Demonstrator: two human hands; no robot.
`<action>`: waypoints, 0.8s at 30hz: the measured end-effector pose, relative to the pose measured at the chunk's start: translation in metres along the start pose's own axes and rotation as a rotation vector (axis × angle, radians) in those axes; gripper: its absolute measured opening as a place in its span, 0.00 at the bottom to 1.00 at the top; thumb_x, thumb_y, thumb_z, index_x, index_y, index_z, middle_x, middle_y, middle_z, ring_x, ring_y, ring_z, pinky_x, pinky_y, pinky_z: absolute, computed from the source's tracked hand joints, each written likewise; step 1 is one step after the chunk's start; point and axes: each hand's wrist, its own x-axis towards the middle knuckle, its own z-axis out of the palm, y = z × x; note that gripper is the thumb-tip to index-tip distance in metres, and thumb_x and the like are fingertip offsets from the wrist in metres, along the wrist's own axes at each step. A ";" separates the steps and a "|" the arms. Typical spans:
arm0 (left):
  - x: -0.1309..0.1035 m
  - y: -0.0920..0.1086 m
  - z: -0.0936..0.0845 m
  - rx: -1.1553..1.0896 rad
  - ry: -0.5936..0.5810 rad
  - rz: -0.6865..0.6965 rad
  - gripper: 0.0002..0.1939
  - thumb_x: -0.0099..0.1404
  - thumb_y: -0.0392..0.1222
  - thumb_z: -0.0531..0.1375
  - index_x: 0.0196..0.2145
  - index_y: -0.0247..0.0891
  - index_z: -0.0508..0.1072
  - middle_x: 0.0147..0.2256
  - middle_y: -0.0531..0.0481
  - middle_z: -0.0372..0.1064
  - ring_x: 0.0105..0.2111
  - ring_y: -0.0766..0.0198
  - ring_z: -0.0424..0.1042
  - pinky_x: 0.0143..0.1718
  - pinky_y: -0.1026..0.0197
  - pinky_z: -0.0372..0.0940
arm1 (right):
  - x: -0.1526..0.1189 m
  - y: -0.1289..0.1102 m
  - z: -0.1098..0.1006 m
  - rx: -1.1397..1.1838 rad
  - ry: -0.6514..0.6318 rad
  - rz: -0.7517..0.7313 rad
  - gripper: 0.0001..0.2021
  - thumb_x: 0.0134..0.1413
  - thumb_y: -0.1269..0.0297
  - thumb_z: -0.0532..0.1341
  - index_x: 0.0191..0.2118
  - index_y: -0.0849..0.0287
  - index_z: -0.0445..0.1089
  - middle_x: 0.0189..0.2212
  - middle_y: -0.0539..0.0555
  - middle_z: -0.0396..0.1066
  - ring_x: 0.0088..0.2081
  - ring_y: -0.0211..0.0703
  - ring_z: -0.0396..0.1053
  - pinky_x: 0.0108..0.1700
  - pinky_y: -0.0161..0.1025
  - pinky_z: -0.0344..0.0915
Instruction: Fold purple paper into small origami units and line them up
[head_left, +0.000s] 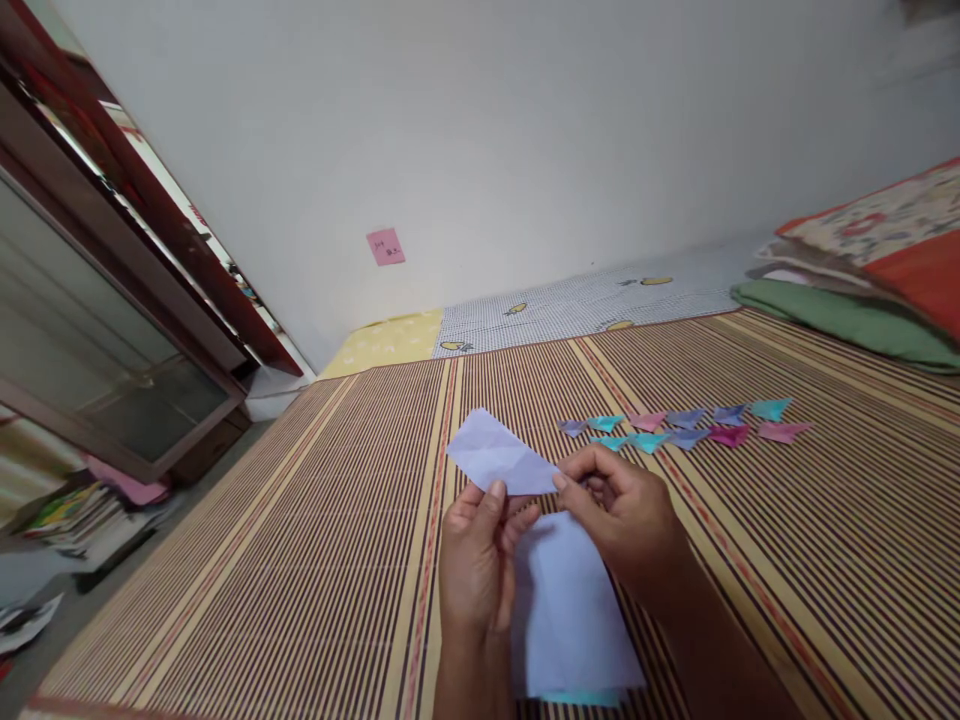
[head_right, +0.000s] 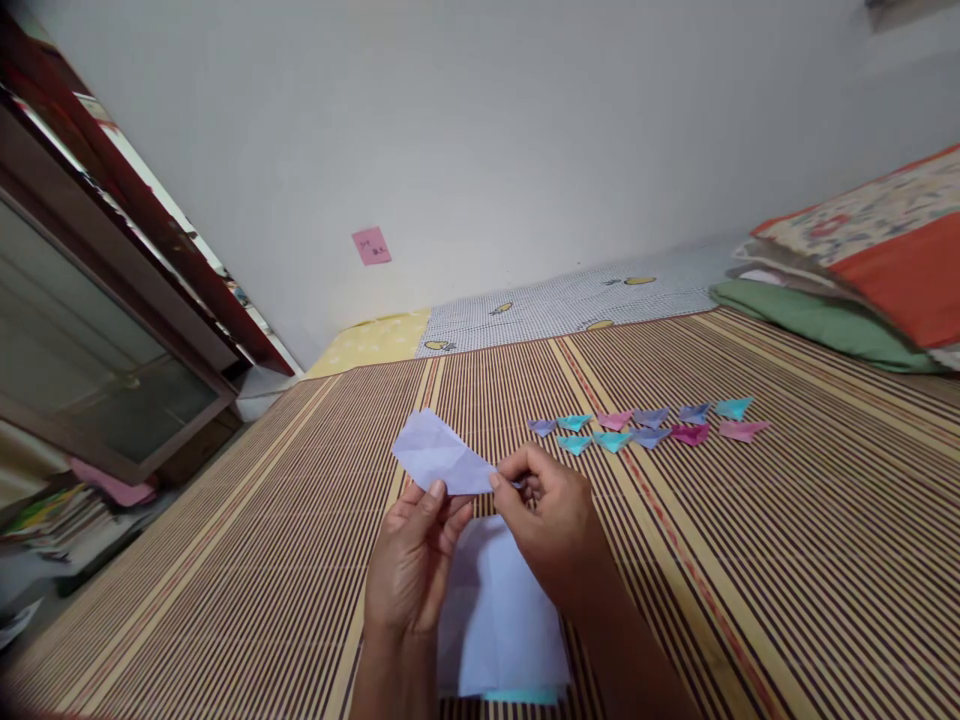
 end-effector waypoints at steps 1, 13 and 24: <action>0.000 -0.001 0.000 -0.001 0.006 0.019 0.15 0.52 0.39 0.75 0.37 0.35 0.80 0.36 0.47 0.81 0.32 0.64 0.81 0.34 0.66 0.77 | 0.001 0.000 0.000 0.006 -0.001 0.003 0.08 0.59 0.62 0.63 0.30 0.56 0.68 0.24 0.50 0.72 0.25 0.41 0.69 0.28 0.36 0.66; -0.004 -0.007 -0.005 0.371 -0.164 0.152 0.11 0.65 0.44 0.68 0.42 0.35 0.81 0.40 0.44 0.81 0.38 0.60 0.80 0.38 0.63 0.73 | 0.003 -0.003 -0.010 0.060 -0.027 -0.001 0.06 0.57 0.61 0.66 0.33 0.57 0.76 0.26 0.50 0.74 0.28 0.42 0.68 0.31 0.38 0.63; -0.005 -0.002 0.000 0.188 -0.230 -0.092 0.19 0.57 0.50 0.73 0.39 0.32 0.79 0.35 0.38 0.83 0.28 0.58 0.82 0.28 0.65 0.73 | 0.007 0.005 -0.015 0.092 -0.041 -0.018 0.04 0.56 0.64 0.65 0.35 0.56 0.77 0.29 0.51 0.76 0.32 0.45 0.72 0.36 0.40 0.68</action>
